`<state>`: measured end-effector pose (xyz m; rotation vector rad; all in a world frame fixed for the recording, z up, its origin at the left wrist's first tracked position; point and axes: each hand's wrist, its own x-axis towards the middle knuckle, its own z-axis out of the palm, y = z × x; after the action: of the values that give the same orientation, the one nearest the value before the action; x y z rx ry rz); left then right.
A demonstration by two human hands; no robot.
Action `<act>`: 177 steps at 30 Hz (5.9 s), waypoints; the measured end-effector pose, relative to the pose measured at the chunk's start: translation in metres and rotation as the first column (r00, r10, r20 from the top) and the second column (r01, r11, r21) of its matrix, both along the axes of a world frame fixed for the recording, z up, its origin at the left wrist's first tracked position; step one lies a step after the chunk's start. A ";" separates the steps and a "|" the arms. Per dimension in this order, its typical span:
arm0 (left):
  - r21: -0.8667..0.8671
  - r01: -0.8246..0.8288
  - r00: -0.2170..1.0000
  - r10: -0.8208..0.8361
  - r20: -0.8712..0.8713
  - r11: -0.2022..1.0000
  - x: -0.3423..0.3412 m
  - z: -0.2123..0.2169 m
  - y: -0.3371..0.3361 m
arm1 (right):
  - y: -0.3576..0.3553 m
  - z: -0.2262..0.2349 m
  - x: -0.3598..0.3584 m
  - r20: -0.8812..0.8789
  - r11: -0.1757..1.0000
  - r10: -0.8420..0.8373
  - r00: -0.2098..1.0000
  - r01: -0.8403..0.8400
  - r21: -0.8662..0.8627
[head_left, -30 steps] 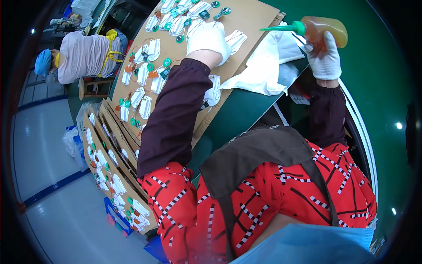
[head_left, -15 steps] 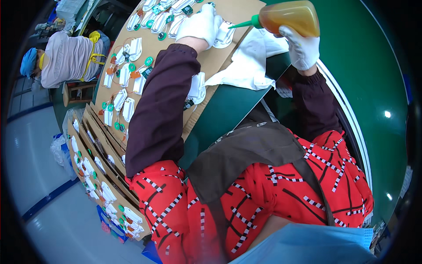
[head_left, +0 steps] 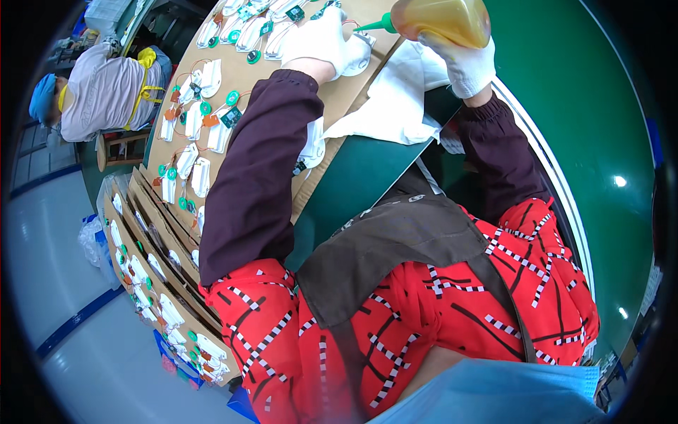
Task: Applying liquid from a squeeze bottle to small plastic components arranged on a cardboard template.
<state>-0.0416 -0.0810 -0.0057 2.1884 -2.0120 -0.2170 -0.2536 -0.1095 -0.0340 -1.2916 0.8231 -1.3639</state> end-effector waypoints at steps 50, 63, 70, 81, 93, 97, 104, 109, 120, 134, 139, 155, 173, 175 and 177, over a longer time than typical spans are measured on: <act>0.154 -0.072 0.997 0.065 0.044 0.985 -0.007 0.021 0.004 | 0.007 0.041 -0.010 -0.487 0.826 0.008 0.873 -0.280 -0.489; 0.108 -0.085 0.996 0.080 0.048 0.990 -0.005 0.018 0.005 | -0.013 0.018 -0.019 -0.344 0.911 0.038 0.938 -0.174 -0.374; 0.119 -0.051 0.998 0.055 -0.026 0.992 0.000 0.013 0.006 | -0.024 -0.001 -0.005 0.158 0.995 -0.044 0.986 0.057 -0.083; -0.124 0.038 0.998 -0.033 0.045 0.992 0.016 -0.012 0.007 | -0.124 -0.029 -0.115 0.861 0.950 0.136 0.490 -0.311 0.027; -0.039 -0.041 0.927 0.024 -0.375 0.998 0.125 0.023 0.013 | -0.051 0.037 0.002 0.621 0.920 0.232 0.749 -0.377 0.110; -0.012 -0.115 0.988 0.113 -0.110 0.993 0.124 0.019 0.016 | -0.039 0.056 0.033 0.478 0.937 0.259 0.839 -0.338 0.087; 0.122 -0.124 0.986 0.108 0.131 0.985 0.060 0.012 0.002 | -0.024 0.064 0.047 0.330 0.953 0.269 0.905 -0.299 0.045; -0.036 -0.088 0.959 0.095 0.267 0.995 0.052 -0.005 0.008 | -0.017 0.050 0.045 0.239 0.967 0.237 0.942 -0.252 0.035; 0.061 -0.310 0.915 0.316 -0.252 0.949 0.094 -0.007 0.011 | 0.006 0.034 0.049 0.280 0.990 0.117 0.953 -0.133 0.039; 0.119 -0.426 0.764 0.427 -0.483 0.897 0.130 -0.043 0.015 | -0.006 0.020 0.102 0.066 0.909 0.393 0.917 -0.376 -0.182; 0.152 -0.454 0.679 0.452 -0.578 0.878 0.099 -0.010 0.025 | -0.007 0.016 0.101 0.065 0.893 0.441 0.895 -0.429 -0.138; 0.192 -0.414 0.614 0.428 -0.663 0.890 0.085 0.007 0.028 | 0.006 -0.019 0.085 0.001 0.911 0.410 0.912 -0.409 -0.042; 0.030 -0.351 0.803 0.318 -0.504 0.936 0.081 0.012 0.033 | -0.003 0.013 0.087 0.055 0.940 0.340 0.939 -0.337 -0.056; 0.210 -0.386 0.655 0.428 -0.623 0.898 0.083 0.011 0.037 | -0.005 0.008 0.092 0.024 0.952 0.279 0.960 -0.273 -0.135; -0.396 -0.294 0.930 0.165 -0.328 0.870 0.107 -0.041 0.032 | -0.004 0.011 0.097 0.036 0.937 0.329 0.944 -0.321 -0.134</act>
<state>0.0657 -0.0493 -0.0465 1.9509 -1.4540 -0.0347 -0.1569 -0.1136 -0.0229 -1.4088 0.4622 -1.1940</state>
